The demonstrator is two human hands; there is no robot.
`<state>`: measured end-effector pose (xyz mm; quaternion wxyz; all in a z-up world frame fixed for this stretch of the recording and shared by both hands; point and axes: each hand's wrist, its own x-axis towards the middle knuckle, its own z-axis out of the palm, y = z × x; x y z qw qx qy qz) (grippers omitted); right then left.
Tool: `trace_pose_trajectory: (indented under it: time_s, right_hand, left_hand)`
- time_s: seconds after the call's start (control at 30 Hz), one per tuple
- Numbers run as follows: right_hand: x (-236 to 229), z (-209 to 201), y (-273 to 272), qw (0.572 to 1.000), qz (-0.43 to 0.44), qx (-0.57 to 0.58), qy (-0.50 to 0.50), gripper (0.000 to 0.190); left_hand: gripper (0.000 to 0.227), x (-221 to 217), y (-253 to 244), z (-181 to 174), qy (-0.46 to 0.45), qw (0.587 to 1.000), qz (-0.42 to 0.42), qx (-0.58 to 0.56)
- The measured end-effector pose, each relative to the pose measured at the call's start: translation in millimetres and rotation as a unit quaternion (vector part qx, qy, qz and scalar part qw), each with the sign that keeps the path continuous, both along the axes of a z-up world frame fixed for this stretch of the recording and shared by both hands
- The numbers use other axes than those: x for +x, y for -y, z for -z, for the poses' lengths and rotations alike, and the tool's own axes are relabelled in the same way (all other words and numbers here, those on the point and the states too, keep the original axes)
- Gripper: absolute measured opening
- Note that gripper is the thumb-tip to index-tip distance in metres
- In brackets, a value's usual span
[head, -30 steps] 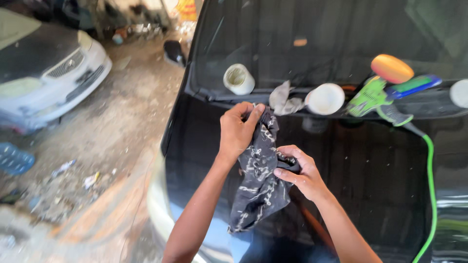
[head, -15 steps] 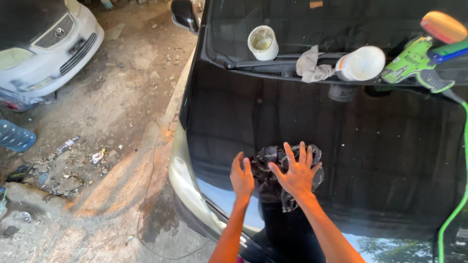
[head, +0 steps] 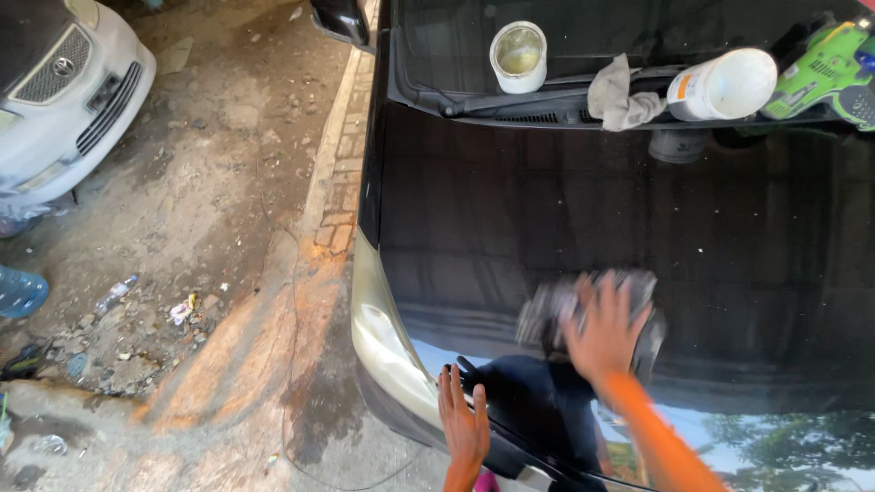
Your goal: The person wipes a black car hood with a cloth after using a buffer, moving the cloth in repeated circular and linear motions across the surface.
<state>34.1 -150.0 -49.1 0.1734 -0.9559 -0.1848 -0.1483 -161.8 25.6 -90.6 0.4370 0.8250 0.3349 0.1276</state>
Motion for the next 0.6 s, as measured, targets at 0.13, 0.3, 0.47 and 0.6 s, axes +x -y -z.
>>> trace_pose_trajectory:
  time_s: [0.13,0.3,0.47,0.6]
  right_hand:
    - [57.4,-27.4,-78.8,0.998,0.032,-0.032,0.045,0.066]
    - [-107.1,27.4,-123.8,0.963,-0.267,-0.021,0.024,0.072]
    - [-132.8,16.7,-11.1,0.943,-0.112,-0.211,-0.231,0.079]
    - [-14.7,-11.5,-23.7,0.996,0.078,-0.008,0.049,0.065]
  left_hand:
    - [0.071,3.4,-20.3,-8.1,0.015,1.000,-0.002,0.013]
    - [0.069,29.8,-46.9,-8.9,0.000,0.998,0.018,0.054]
    - [0.068,11.3,-54.3,-3.3,0.023,0.996,0.040,0.078]
    - [0.068,11.0,-50.9,-10.2,0.008,0.998,0.043,0.037]
